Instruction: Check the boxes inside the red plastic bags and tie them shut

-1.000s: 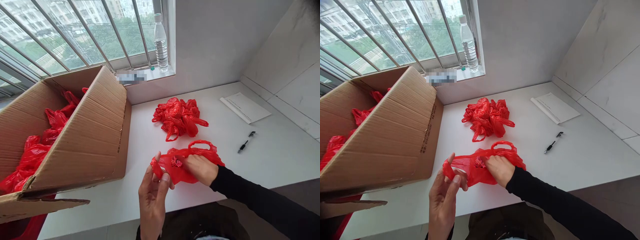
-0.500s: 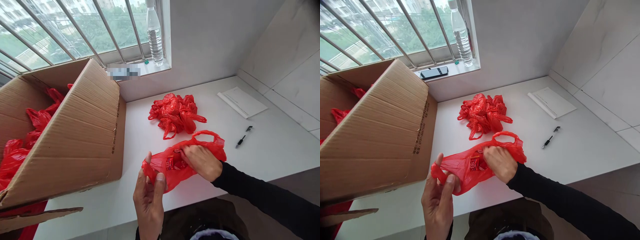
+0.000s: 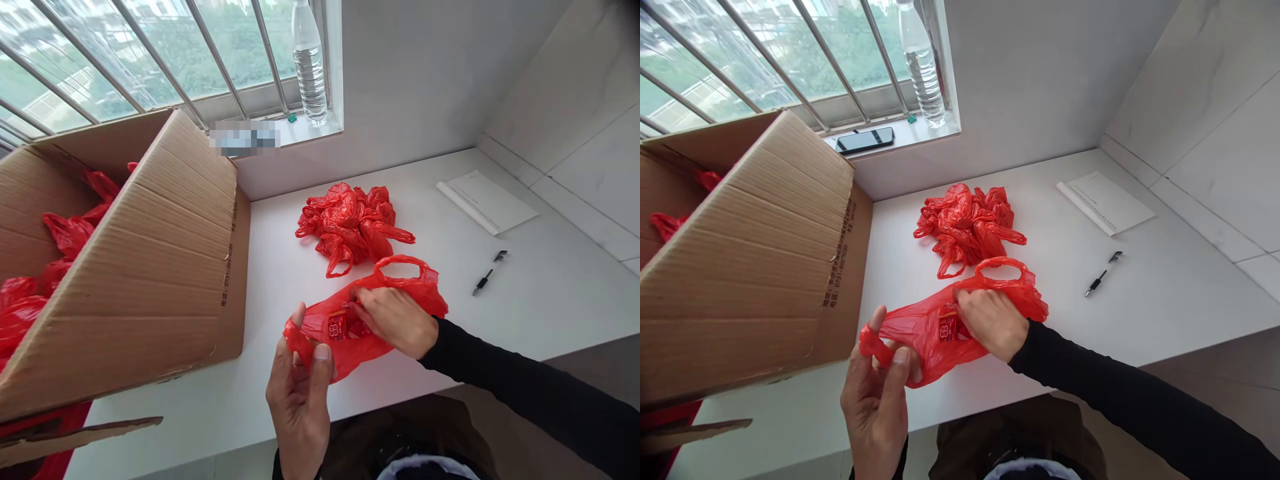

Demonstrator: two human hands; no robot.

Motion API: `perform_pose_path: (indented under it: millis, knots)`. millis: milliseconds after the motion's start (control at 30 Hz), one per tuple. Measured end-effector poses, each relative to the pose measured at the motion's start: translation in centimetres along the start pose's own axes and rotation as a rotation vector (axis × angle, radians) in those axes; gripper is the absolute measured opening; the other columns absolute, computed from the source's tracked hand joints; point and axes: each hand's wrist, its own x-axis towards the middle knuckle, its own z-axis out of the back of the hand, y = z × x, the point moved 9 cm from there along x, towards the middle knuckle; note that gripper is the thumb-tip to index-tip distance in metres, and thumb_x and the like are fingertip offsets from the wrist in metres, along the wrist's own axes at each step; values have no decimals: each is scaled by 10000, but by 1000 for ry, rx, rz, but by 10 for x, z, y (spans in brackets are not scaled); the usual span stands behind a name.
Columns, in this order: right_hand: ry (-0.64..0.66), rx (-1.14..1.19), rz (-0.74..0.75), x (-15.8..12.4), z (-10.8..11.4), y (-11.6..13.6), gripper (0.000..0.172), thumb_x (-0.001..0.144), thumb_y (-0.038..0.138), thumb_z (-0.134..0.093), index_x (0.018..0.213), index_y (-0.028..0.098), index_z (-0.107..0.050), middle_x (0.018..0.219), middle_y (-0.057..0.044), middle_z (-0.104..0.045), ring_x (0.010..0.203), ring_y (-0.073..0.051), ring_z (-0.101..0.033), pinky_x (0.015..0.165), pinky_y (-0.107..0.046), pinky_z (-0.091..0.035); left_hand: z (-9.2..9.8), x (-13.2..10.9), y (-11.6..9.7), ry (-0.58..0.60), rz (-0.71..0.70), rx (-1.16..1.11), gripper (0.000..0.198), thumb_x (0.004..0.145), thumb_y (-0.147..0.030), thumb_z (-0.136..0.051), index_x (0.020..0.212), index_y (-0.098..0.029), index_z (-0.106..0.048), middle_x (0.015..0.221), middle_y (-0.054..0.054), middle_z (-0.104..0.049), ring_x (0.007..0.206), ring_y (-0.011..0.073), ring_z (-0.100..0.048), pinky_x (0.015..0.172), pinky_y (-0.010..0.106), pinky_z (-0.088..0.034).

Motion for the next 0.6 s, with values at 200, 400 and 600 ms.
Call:
perform_pose_path:
  millis: [200, 400, 600]
  knots:
    - [4, -33, -25, 5, -11, 4, 254, 1085, 204, -347, 1042, 142, -590, 868, -119, -748, 779, -284, -743, 544, -326, -331, -1, 1, -3, -1, -17, -21, 478, 924, -332, -723, 1396, -353, -645, 702, -25, -623, 699, 140, -602, 799, 286, -600]
    - [92, 15, 63, 2, -36, 11, 162, 1007, 124, -472, 953, 184, -612, 815, -54, -744, 712, -228, -714, 561, -307, -359, -4, 1, 3, 38, 7, -13, 489, 926, -335, -717, 1407, -366, -636, 686, -28, -596, 640, 136, -533, 832, 332, -607]
    - [110, 59, 147, -1, -41, 17, 190, 1017, 130, -444, 1115, 152, -606, 927, -98, -734, 769, -226, -693, 620, -314, -397, -8, 0, 5, 71, 14, -24, 474, 941, -324, -702, 1404, -400, -634, 670, -38, -556, 626, 124, -498, 796, 277, -594]
